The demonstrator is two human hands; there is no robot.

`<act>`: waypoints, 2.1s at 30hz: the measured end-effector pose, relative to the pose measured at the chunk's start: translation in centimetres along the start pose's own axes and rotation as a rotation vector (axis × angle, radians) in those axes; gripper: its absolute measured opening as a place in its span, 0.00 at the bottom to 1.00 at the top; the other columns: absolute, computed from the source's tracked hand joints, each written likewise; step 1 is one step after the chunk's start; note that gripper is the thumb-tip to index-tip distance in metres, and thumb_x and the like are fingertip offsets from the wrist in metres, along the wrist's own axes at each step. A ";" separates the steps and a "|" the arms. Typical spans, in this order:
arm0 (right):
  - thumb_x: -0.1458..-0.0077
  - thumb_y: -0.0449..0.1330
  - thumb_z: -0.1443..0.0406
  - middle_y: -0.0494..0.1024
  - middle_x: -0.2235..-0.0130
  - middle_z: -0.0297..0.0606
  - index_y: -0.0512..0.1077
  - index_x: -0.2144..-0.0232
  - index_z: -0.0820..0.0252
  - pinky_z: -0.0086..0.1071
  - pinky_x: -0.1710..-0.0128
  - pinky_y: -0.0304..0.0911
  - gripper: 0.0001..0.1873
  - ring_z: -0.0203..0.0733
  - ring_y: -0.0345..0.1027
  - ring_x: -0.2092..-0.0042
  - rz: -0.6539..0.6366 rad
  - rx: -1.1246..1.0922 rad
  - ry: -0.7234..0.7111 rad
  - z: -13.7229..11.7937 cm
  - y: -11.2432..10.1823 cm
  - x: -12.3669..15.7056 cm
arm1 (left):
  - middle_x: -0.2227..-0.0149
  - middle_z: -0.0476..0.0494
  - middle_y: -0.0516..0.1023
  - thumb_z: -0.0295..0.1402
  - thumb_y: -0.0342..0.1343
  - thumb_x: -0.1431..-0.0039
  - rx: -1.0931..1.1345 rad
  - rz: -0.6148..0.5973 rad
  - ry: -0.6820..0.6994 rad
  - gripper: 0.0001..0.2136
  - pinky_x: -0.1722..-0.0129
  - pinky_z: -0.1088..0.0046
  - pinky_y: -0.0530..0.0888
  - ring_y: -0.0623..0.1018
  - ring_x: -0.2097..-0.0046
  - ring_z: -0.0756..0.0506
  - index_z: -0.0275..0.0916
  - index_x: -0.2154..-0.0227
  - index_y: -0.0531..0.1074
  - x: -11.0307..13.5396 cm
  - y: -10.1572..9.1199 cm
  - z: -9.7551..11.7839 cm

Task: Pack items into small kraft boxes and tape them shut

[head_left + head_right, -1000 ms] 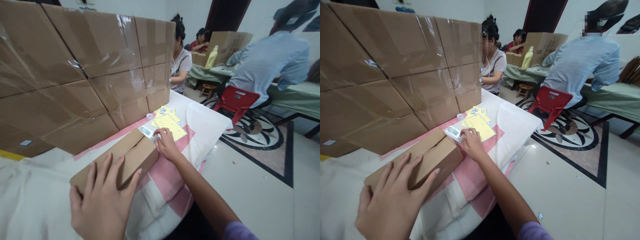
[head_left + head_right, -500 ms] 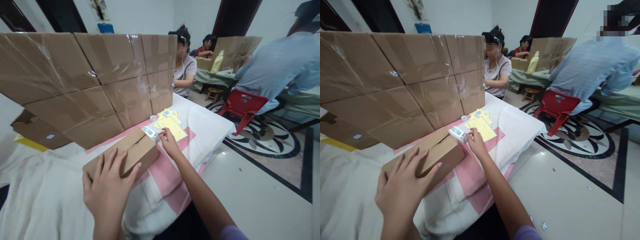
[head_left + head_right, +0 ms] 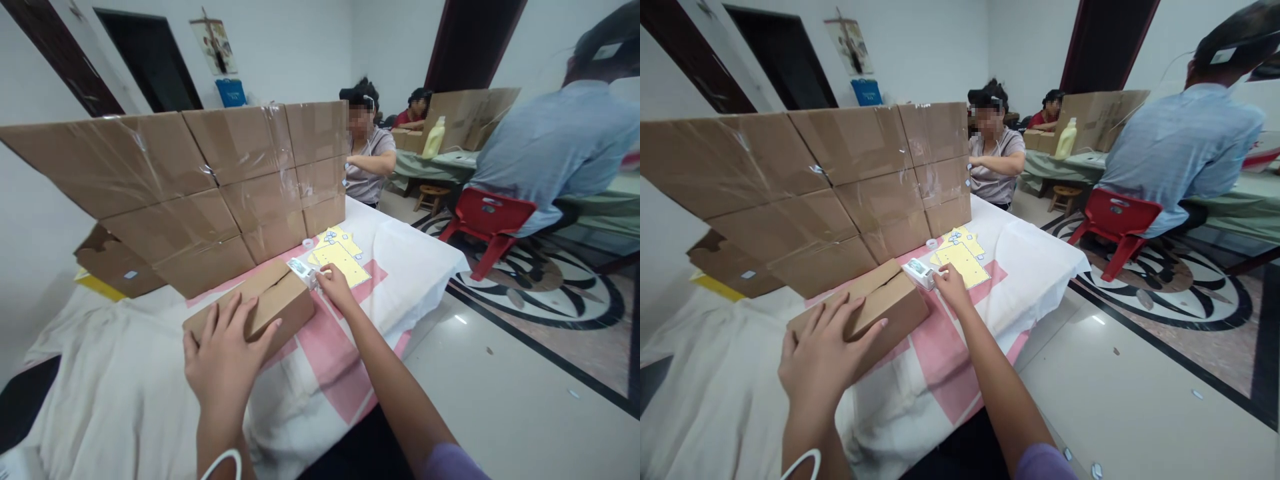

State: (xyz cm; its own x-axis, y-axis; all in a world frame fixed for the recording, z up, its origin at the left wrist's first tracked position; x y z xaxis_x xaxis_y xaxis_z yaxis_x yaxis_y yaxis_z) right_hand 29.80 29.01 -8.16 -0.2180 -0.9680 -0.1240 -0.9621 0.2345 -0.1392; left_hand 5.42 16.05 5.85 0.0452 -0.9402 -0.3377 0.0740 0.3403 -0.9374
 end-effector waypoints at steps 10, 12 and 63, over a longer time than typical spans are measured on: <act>0.46 0.58 0.55 0.65 0.78 0.29 0.65 0.79 0.59 0.30 0.71 0.52 0.16 0.36 0.59 0.73 -0.017 0.021 -0.064 -1.2 -0.2 0.2 | 0.32 0.47 0.65 0.53 0.46 0.35 0.032 0.001 -0.001 0.24 0.35 0.40 0.56 0.60 0.31 0.35 0.48 0.42 0.69 0.4 -0.6 0.5; 0.47 0.58 0.55 0.65 0.77 0.30 0.64 0.80 0.59 0.30 0.70 0.52 0.17 0.36 0.58 0.72 0.003 -0.004 -0.068 -1.2 -0.4 0.2 | 0.32 0.47 0.64 0.52 0.46 0.35 0.040 -0.004 0.003 0.24 0.34 0.39 0.55 0.60 0.30 0.34 0.48 0.42 0.69 0.4 -0.6 0.5; 0.59 0.64 0.62 0.72 0.76 0.20 0.53 0.64 0.51 0.20 0.87 0.38 0.24 0.26 0.51 0.85 -0.085 -0.518 0.244 1.4 2.6 -0.5 | 0.32 0.42 0.65 0.51 0.46 0.36 0.018 0.002 -0.011 0.26 0.36 0.44 0.57 0.64 0.32 0.32 0.49 0.38 0.64 -1.8 1.3 0.0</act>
State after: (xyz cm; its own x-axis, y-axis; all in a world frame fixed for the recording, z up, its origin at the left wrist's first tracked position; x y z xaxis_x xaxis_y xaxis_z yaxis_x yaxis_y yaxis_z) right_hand 27.61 30.19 -9.89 -0.1086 -0.9885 0.1057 -0.9190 0.1403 0.3684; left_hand 5.43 18.22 5.29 0.0560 -0.9394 -0.3383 0.0917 0.3422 -0.9351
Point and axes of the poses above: each hand's wrist, its own x-axis away from the middle knuckle, its own y-axis out of the palm, z = x × y, the point moved 10 cm from there along -x, towards the middle knuckle
